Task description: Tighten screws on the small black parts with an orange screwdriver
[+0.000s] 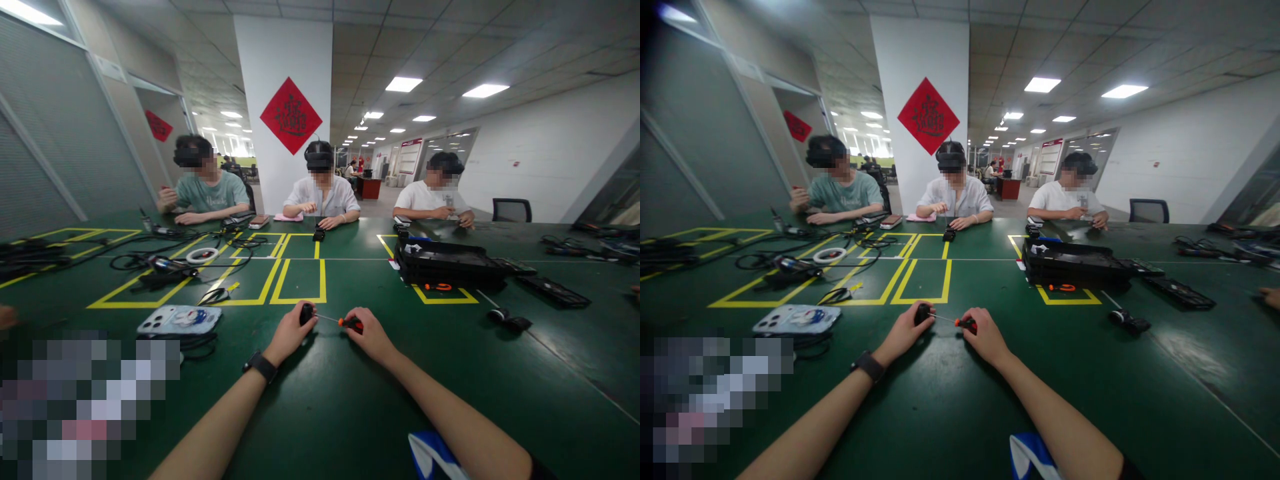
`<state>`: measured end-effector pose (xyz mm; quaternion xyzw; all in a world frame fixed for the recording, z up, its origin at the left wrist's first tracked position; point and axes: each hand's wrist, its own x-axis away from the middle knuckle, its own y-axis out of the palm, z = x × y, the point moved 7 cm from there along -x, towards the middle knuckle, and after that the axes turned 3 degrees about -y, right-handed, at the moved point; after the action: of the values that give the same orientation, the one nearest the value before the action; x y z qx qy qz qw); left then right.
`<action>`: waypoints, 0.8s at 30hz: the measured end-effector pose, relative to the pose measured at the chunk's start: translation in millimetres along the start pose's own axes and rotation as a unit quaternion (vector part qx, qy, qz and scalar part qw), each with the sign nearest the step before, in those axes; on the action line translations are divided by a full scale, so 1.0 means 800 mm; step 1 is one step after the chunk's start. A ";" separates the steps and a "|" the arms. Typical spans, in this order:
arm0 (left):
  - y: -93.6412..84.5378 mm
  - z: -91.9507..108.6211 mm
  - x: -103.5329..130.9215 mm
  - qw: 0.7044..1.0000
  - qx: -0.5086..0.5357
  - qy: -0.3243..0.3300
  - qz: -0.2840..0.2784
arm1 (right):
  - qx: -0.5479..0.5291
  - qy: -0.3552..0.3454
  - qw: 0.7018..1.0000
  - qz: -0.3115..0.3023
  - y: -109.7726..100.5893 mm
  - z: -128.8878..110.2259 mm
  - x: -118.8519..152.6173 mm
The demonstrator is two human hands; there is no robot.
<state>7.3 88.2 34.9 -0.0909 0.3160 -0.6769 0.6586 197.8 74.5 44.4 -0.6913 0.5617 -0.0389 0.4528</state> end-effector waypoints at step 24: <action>-0.003 0.004 0.002 1.000 -0.002 -0.009 0.005 | 0.005 0.012 1.000 -0.014 0.007 0.003 -0.001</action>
<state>7.2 85.6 38.3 -0.0962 0.3121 -0.6721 0.6646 194.7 76.9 39.6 -0.6967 0.5570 -0.0565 0.4485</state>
